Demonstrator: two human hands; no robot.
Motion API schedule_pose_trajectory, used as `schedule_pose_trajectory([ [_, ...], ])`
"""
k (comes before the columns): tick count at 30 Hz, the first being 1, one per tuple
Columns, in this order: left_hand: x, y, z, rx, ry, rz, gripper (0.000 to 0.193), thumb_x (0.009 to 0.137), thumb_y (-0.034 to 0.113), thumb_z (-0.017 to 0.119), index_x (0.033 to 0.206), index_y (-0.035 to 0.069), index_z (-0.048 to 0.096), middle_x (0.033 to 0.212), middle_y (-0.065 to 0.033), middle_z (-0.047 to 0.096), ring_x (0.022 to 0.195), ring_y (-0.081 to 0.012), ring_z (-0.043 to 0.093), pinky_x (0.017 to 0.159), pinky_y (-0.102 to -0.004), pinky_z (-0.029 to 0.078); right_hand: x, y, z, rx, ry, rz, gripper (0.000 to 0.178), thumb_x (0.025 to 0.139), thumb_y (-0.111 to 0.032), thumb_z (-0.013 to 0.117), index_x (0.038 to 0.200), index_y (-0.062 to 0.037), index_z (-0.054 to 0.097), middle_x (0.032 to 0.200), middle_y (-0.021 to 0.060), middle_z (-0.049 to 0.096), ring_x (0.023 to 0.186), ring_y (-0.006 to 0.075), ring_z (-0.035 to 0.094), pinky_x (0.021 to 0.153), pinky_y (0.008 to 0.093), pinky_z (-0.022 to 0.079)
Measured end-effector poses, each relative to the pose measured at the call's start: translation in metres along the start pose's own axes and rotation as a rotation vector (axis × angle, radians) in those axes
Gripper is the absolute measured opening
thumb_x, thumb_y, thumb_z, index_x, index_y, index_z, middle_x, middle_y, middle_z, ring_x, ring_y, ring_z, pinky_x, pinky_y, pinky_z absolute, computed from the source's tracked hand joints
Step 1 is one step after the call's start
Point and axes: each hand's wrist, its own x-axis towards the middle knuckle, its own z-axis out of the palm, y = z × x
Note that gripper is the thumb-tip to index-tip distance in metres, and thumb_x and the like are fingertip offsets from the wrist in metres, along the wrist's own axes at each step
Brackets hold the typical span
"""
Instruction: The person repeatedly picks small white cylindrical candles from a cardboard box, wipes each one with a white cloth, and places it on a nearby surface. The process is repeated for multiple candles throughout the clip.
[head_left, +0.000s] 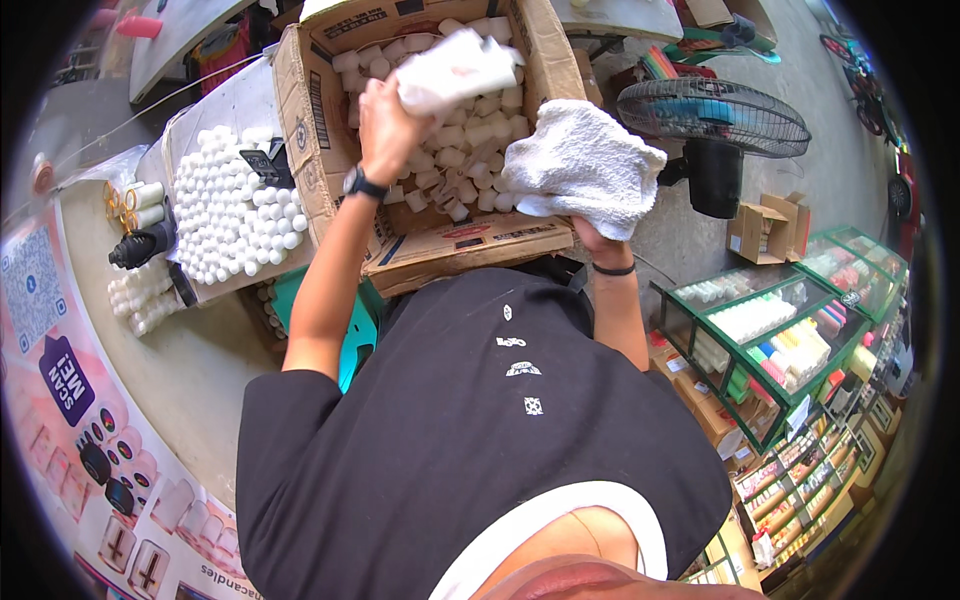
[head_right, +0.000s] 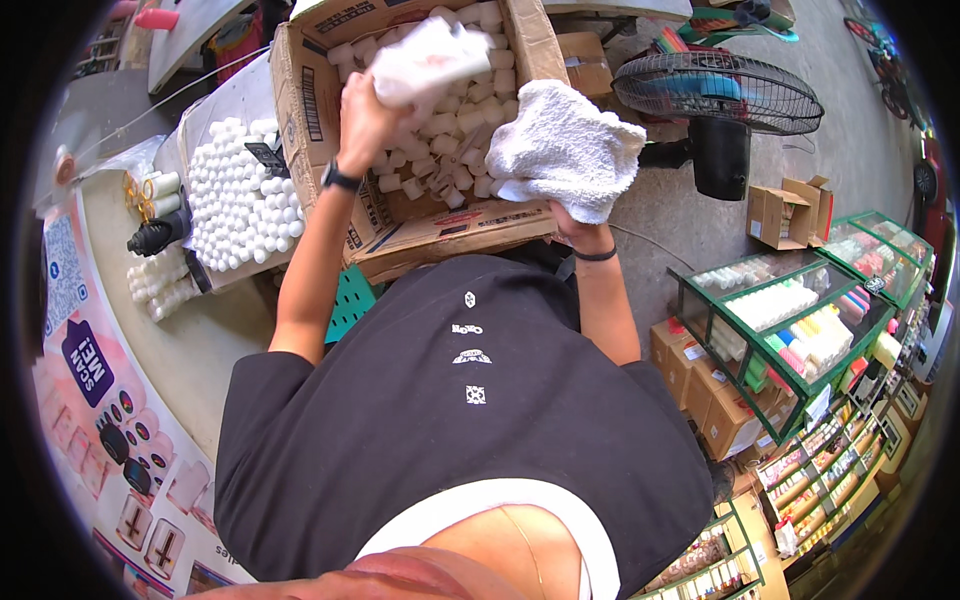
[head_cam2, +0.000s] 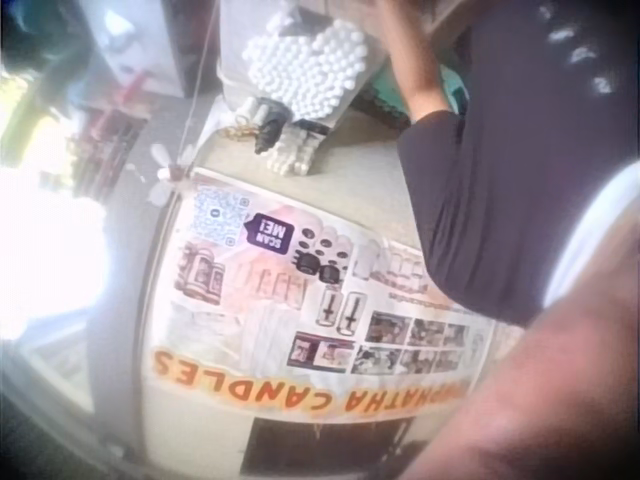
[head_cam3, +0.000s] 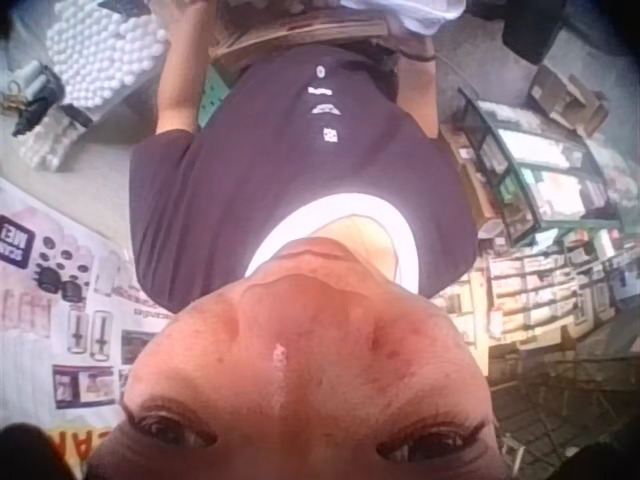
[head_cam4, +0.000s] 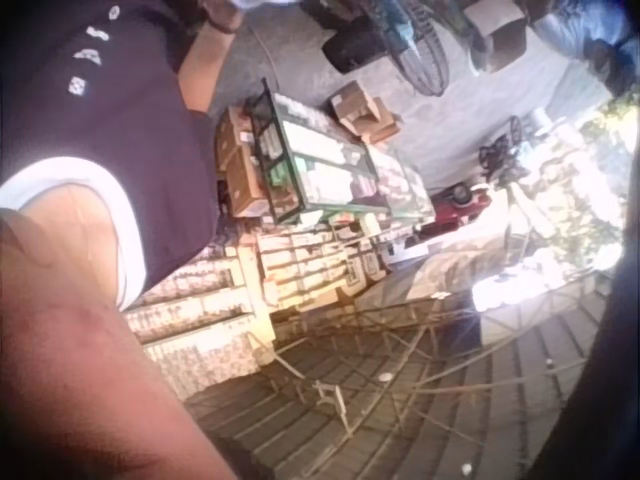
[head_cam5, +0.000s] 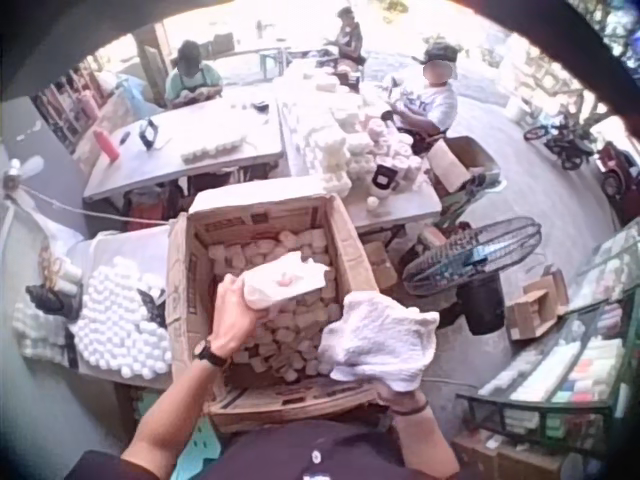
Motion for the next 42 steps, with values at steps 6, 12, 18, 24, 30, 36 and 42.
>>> schedule_pose_trajectory([
  [6,-0.067,-0.035,-0.027,0.128,-0.805,0.254,0.046,0.066,-0.002,0.063,0.110,0.012,0.062,0.108,-0.0179,0.056,0.104,-0.0324,0.054,0.084,-0.0411,0.045,0.007,-0.010,0.012,0.246,0.052,-0.081,0.073,0.071,-0.046,0.066,0.126,-0.0060,0.041,0.096,0.0137,0.052,0.092,0.0267,0.053,0.077,0.0446,0.045],
  [12,-0.018,-0.015,-0.035,0.553,-0.970,0.210,0.019,0.077,0.011,0.057,0.091,0.005,0.067,0.090,-0.0170,0.066,0.084,-0.0299,0.065,0.073,-0.0395,0.053,0.010,-0.006,0.022,-0.020,0.012,-0.142,0.071,0.068,-0.048,0.068,0.120,-0.0059,0.046,0.083,0.0149,0.056,0.082,0.0267,0.056,0.072,0.0432,0.048],
  [18,0.095,-0.044,0.075,0.387,-0.163,0.069,0.039,0.080,0.038,0.061,0.100,0.004,0.065,0.102,-0.0165,0.063,0.093,-0.0335,0.061,0.077,-0.0440,0.051,0.013,0.000,0.054,-0.691,-0.045,-0.129,0.050,0.074,-0.042,0.064,0.111,-0.0087,0.053,0.088,0.0094,0.055,0.087,0.0247,0.054,0.079,0.0416,0.045],
  [24,0.114,-0.044,0.111,0.379,0.065,-0.036,0.053,0.076,0.056,0.059,0.108,0.014,0.065,0.116,-0.0169,0.057,0.103,-0.0353,0.056,0.078,-0.0446,0.049,0.004,0.002,0.042,-0.586,-0.042,-0.076,0.053,0.080,-0.036,0.062,0.124,-0.0115,0.045,0.111,0.0069,0.050,0.105,0.0239,0.049,0.091,0.0427,0.041],
  [30,0.105,-0.045,0.094,0.214,-0.117,-0.190,0.058,0.067,0.054,0.069,0.099,0.005,0.066,0.097,-0.0165,0.066,0.092,-0.0327,0.061,0.081,-0.0489,0.046,0.007,0.020,0.027,-0.229,-0.038,0.004,0.059,0.086,-0.030,0.060,0.137,-0.0142,0.036,0.134,0.0044,0.044,0.122,0.0232,0.044,0.103,0.0439,0.037],
  [36,0.014,0.039,0.002,-0.283,0.074,0.160,0.042,0.067,0.031,0.077,0.092,0.000,0.064,0.088,-0.0135,0.067,0.082,-0.0268,0.064,0.074,-0.0337,0.050,0.025,0.036,0.024,0.141,-0.014,0.144,0.059,0.090,-0.051,0.044,0.136,-0.0144,0.037,0.134,0.0064,0.045,0.124,0.0265,0.043,0.105,0.0472,0.033],
  [42,-0.084,0.087,-0.029,-0.144,0.280,0.400,0.047,0.064,0.028,0.079,0.100,0.008,0.058,0.109,-0.0122,0.052,0.108,-0.0274,0.044,0.092,-0.0393,0.032,0.044,0.047,0.068,-0.226,-0.248,-0.074,0.047,0.089,-0.022,0.056,0.132,-0.0086,0.041,0.128,0.0084,0.049,0.116,0.0201,0.048,0.101,0.0366,0.038],
])
